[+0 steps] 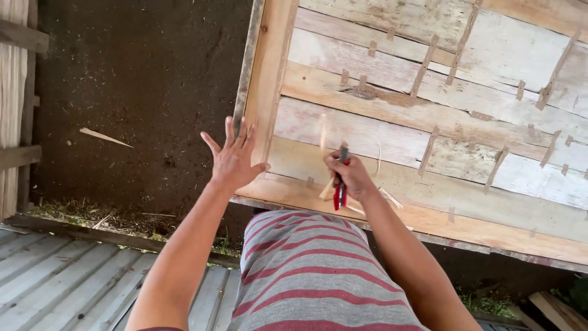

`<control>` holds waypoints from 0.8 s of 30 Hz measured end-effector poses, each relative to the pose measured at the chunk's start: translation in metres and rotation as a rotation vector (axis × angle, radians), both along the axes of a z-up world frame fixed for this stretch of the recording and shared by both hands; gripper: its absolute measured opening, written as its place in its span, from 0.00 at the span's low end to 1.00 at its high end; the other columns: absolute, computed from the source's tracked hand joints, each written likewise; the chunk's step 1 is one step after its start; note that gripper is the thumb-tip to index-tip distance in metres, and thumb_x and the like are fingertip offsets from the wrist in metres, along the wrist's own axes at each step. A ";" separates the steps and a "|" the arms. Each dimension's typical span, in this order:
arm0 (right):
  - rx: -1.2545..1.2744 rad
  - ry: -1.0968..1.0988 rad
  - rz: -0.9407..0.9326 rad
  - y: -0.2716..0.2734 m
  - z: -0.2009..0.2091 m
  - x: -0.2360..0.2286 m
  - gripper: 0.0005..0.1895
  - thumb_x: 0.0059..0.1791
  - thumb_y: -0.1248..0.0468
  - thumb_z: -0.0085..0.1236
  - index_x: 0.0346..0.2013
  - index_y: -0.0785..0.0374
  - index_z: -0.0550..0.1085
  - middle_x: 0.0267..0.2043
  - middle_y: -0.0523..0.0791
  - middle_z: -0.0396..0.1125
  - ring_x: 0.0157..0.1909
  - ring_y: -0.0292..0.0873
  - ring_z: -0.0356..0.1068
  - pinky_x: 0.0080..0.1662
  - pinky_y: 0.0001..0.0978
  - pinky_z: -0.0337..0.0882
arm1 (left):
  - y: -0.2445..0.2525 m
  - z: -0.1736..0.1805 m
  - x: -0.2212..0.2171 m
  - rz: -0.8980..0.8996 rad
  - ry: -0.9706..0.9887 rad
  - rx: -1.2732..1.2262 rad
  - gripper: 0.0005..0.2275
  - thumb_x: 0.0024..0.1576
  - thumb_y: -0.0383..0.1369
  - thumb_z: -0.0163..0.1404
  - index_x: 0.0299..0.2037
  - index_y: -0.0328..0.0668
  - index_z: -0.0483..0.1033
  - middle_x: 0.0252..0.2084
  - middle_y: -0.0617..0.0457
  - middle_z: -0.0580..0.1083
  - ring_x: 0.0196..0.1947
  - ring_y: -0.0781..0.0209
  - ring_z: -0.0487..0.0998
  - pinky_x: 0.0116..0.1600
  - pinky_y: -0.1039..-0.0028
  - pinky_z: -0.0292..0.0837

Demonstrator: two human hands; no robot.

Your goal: Applying strips of adhesive tape to joints or gaps on a large wooden panel and cutting them to size with a utility knife.

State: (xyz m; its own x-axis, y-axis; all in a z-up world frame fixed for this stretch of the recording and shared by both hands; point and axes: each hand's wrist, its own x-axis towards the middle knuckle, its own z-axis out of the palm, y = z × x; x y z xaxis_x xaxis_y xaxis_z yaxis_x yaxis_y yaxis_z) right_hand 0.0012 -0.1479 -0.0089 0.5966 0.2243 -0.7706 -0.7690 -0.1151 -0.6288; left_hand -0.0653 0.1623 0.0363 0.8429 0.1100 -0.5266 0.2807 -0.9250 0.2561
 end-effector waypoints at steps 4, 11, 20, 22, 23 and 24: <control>-0.014 0.034 0.183 0.021 0.005 -0.020 0.11 0.50 0.58 0.67 0.40 0.60 0.78 0.19 0.46 0.67 0.15 0.39 0.66 0.22 0.31 0.71 | -0.009 -0.016 -0.024 -0.004 0.022 0.004 0.48 0.50 0.57 0.56 0.79 0.56 0.42 0.82 0.57 0.38 0.79 0.45 0.21 0.65 0.19 0.13; -0.159 -0.027 0.216 0.026 -0.001 -0.044 0.13 0.46 0.60 0.70 0.38 0.64 0.78 0.18 0.49 0.65 0.15 0.42 0.65 0.19 0.31 0.70 | -0.014 0.002 -0.012 0.064 0.120 -0.017 0.51 0.50 0.55 0.57 0.79 0.59 0.34 0.82 0.62 0.32 0.77 0.44 0.15 0.69 0.21 0.24; -0.252 -0.063 0.276 0.012 0.010 -0.069 0.12 0.45 0.59 0.68 0.38 0.64 0.79 0.19 0.48 0.65 0.16 0.42 0.68 0.20 0.31 0.71 | -0.016 0.005 -0.010 0.017 0.165 0.008 0.49 0.52 0.53 0.56 0.79 0.56 0.35 0.82 0.59 0.31 0.77 0.36 0.17 0.69 0.21 0.33; -0.272 -0.062 0.280 0.010 0.010 -0.073 0.12 0.45 0.58 0.68 0.37 0.62 0.79 0.20 0.47 0.65 0.17 0.41 0.68 0.21 0.29 0.71 | -0.016 -0.002 -0.011 0.012 0.146 0.013 0.49 0.52 0.52 0.55 0.79 0.56 0.33 0.82 0.60 0.30 0.76 0.36 0.16 0.70 0.23 0.31; -0.275 -0.066 0.264 0.009 0.012 -0.075 0.12 0.45 0.57 0.68 0.37 0.62 0.79 0.20 0.48 0.65 0.17 0.42 0.69 0.21 0.30 0.71 | -0.018 -0.004 -0.014 0.016 0.137 0.025 0.49 0.53 0.53 0.54 0.79 0.56 0.33 0.82 0.59 0.29 0.76 0.36 0.15 0.69 0.21 0.30; -0.274 -0.079 0.245 0.009 0.012 -0.074 0.12 0.46 0.57 0.68 0.37 0.61 0.79 0.20 0.48 0.65 0.17 0.43 0.69 0.21 0.30 0.72 | -0.018 -0.006 -0.012 0.020 0.119 0.040 0.49 0.53 0.53 0.53 0.79 0.57 0.32 0.82 0.58 0.29 0.76 0.36 0.14 0.68 0.20 0.28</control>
